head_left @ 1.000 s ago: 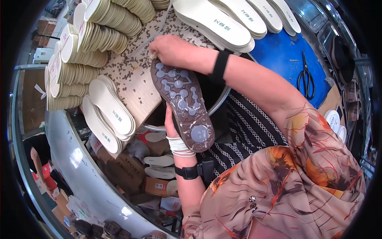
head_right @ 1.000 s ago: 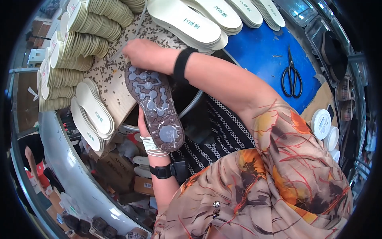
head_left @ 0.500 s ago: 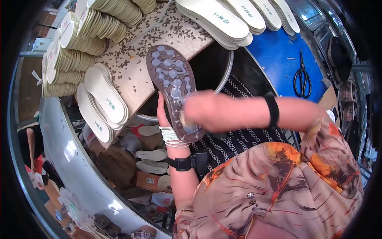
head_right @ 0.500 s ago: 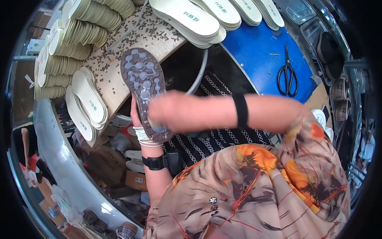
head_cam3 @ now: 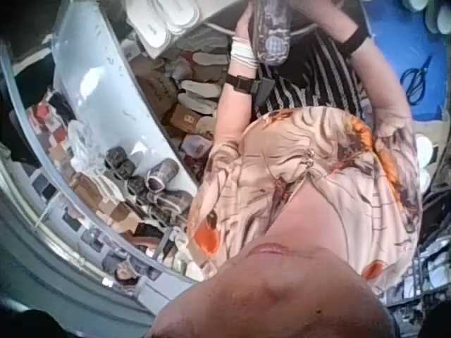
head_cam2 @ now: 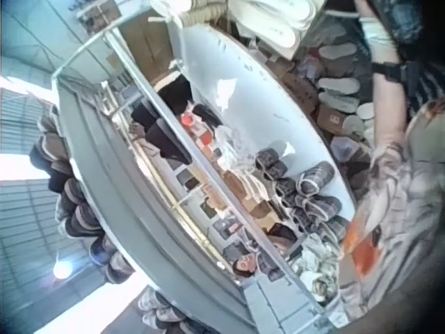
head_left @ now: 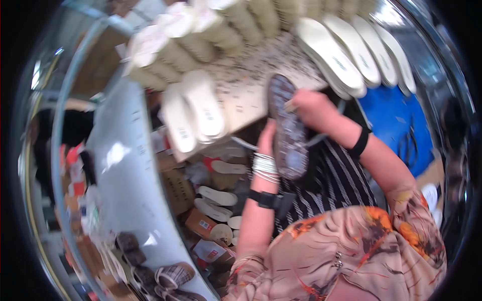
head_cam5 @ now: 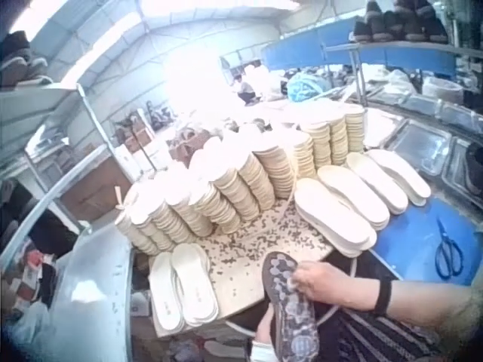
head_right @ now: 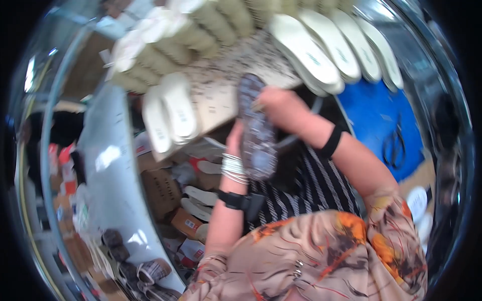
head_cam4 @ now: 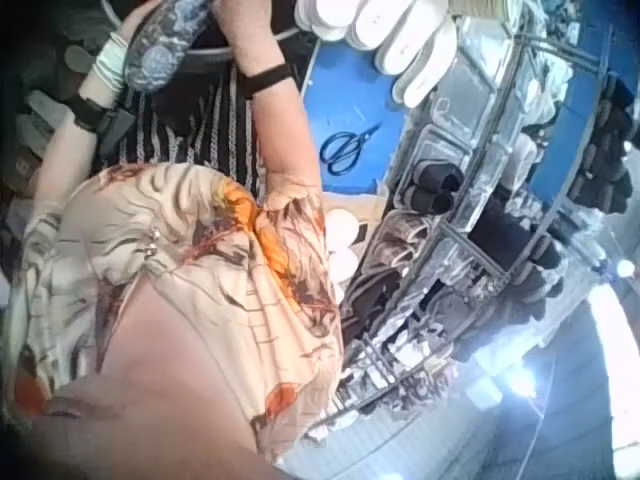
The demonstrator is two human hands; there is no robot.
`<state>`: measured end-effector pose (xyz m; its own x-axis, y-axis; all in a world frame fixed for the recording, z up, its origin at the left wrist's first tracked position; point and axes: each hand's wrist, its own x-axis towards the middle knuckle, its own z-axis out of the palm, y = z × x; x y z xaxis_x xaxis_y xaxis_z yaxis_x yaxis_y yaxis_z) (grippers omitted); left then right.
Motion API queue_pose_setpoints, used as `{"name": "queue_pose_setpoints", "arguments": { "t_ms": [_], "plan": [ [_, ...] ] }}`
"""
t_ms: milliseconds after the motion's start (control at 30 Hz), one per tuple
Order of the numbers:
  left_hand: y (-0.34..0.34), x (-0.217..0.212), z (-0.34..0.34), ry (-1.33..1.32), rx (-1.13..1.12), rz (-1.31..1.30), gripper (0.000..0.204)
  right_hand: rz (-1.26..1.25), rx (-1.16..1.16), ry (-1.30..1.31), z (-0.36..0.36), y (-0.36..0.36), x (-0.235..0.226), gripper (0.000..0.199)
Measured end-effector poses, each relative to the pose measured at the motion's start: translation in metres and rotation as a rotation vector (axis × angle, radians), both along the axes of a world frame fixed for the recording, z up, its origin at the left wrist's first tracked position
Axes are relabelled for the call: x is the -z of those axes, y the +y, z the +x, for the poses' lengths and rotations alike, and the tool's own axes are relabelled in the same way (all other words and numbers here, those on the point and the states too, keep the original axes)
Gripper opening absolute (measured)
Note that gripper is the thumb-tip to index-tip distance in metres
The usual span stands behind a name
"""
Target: The recorder assembles components of shoes, including inserting insoles and trimming excess material with scissors.
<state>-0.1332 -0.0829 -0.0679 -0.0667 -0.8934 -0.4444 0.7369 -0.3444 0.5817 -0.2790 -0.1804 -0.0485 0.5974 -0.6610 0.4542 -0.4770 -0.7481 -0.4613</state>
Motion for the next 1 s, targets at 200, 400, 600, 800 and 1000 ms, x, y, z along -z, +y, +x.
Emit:
{"name": "queue_pose_setpoints", "arguments": {
  "t_ms": [200,400,600,800,1000],
  "plan": [
    [0.011,-0.004,-0.001,0.149,0.172,0.074,0.039,0.075,0.177,-0.258,-0.012,-0.029,-0.007,0.011],
    [0.035,-0.032,0.021,-0.228,0.204,-0.034,0.036,-0.056,-0.595,-0.065,-0.004,0.086,-0.066,0.020],
    [0.047,-0.165,0.099,-0.578,0.005,-0.137,0.033,0.074,-0.736,-0.170,-0.020,0.104,-0.107,0.022],
    [0.035,-0.175,0.296,-1.442,-0.443,0.249,0.043,0.564,-0.041,-0.403,-0.039,0.055,-0.075,0.016],
    [-0.012,-0.218,0.557,-1.765,-0.506,0.610,0.067,0.885,0.262,-0.340,-0.044,0.048,-0.043,0.014]
  ]
}}
